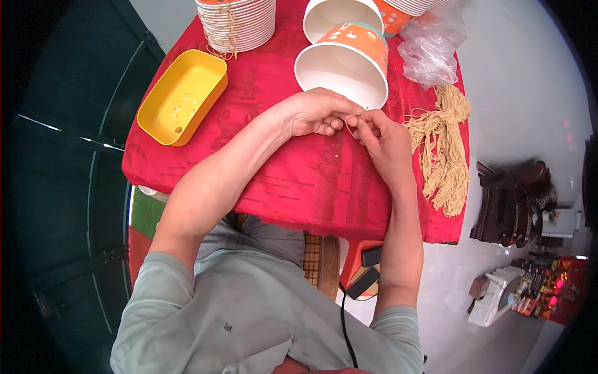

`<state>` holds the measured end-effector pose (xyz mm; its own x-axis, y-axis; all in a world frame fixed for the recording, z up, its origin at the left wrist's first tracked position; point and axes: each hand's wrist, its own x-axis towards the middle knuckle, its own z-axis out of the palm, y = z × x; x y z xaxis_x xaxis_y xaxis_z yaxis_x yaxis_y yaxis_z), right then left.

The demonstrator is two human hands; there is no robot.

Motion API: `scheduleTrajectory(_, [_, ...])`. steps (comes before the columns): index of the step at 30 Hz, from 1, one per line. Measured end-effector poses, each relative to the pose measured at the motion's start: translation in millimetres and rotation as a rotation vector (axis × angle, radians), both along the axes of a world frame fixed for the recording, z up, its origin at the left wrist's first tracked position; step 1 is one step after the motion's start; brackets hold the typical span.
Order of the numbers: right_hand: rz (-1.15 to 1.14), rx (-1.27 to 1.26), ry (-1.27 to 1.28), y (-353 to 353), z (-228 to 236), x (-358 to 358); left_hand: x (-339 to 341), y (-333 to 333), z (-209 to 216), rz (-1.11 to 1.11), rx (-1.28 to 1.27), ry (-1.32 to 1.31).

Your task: Tying strings onto decorative paper cups as part of a manufacturing or packaging process.

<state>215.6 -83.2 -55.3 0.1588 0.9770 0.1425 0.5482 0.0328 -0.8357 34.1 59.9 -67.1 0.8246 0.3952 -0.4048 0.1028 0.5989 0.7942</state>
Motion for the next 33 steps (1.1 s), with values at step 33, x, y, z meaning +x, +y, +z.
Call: scheduleTrajectory(33, [-0.096,0.261,-0.210,2,3,-2,4,-14,4,0.160,0.184,-0.146])
